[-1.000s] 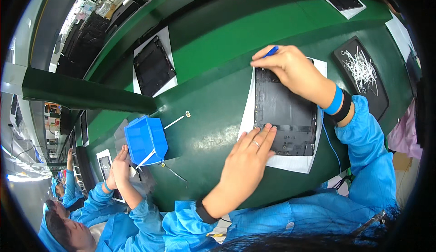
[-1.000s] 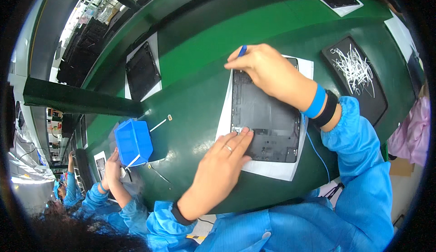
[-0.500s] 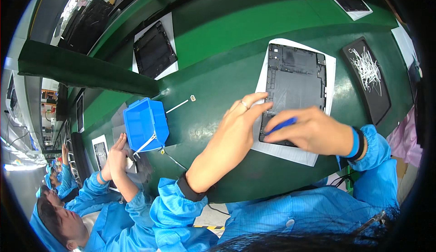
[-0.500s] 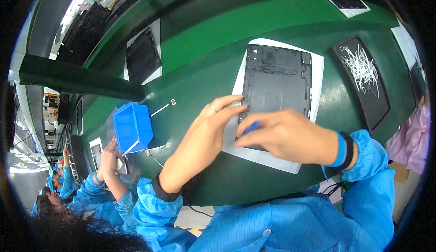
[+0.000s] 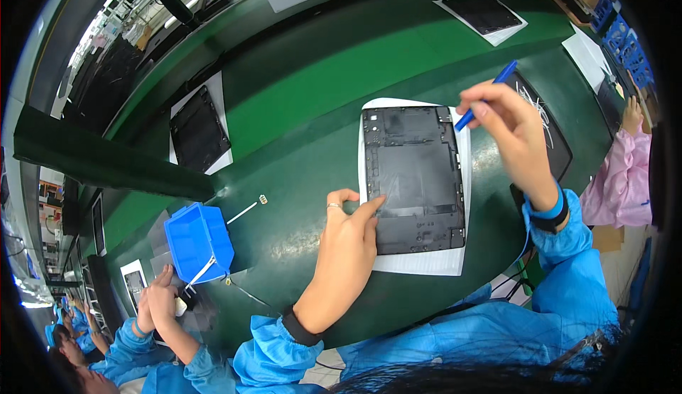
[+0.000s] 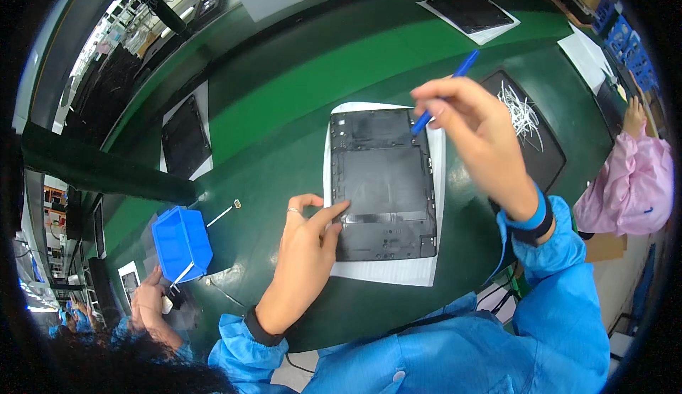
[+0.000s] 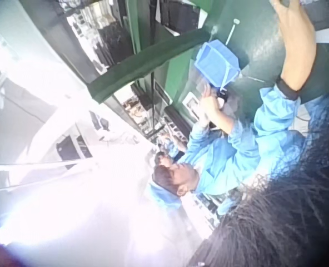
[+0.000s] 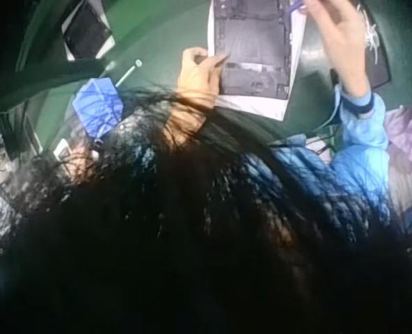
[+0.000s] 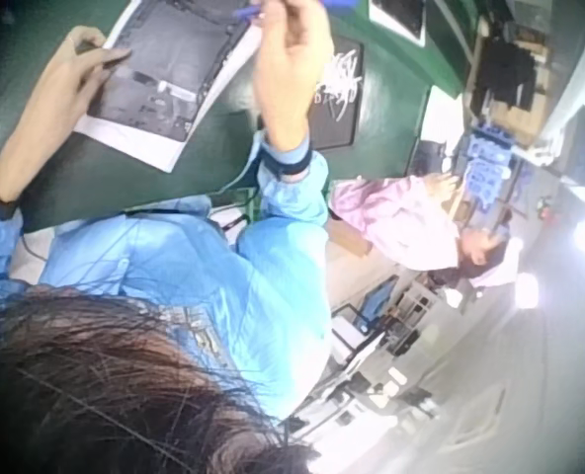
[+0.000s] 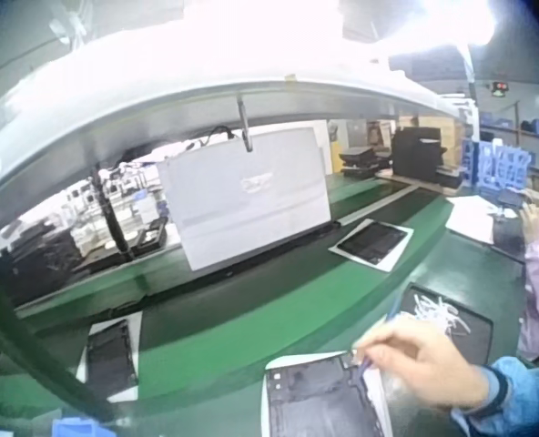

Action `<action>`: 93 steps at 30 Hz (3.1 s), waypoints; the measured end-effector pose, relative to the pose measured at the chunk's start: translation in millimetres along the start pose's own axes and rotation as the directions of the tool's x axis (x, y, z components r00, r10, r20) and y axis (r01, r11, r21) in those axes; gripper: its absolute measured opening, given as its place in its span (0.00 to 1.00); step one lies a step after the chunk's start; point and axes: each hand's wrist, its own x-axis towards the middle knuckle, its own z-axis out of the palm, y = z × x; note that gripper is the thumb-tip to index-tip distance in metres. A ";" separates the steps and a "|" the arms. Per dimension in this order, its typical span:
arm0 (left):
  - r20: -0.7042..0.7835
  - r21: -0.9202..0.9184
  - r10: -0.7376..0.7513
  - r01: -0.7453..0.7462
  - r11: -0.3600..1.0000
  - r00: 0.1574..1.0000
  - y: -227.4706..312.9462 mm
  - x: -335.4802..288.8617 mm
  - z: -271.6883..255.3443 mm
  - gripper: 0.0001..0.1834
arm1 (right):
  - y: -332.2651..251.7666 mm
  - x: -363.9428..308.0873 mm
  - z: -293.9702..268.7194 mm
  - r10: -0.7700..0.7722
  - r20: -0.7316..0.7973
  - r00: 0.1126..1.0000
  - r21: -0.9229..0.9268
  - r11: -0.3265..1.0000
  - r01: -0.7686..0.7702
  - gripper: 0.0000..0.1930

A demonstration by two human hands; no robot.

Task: The person is assembling an electronic tablet, applying adhesives and fitting components into the casing.

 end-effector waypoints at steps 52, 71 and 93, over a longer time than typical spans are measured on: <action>0.170 0.290 0.196 -0.239 0.927 0.966 13.4 15.7 6.4 0.50 | 3.2 -79.1 -35.1 -0.055 0.681 0.730 -0.148 0.966 0.211 0.13; -0.332 0.429 0.014 0.137 0.893 0.943 -61.0 17.5 -76.7 0.12 | 90.5 70.6 -14.4 -0.209 0.268 0.940 -0.472 0.822 0.317 0.10; -0.244 -0.608 0.045 -0.189 0.771 0.969 30.9 19.4 -34.3 0.11 | -31.9 -37.4 77.7 -0.008 0.230 0.973 0.198 0.980 -0.039 0.08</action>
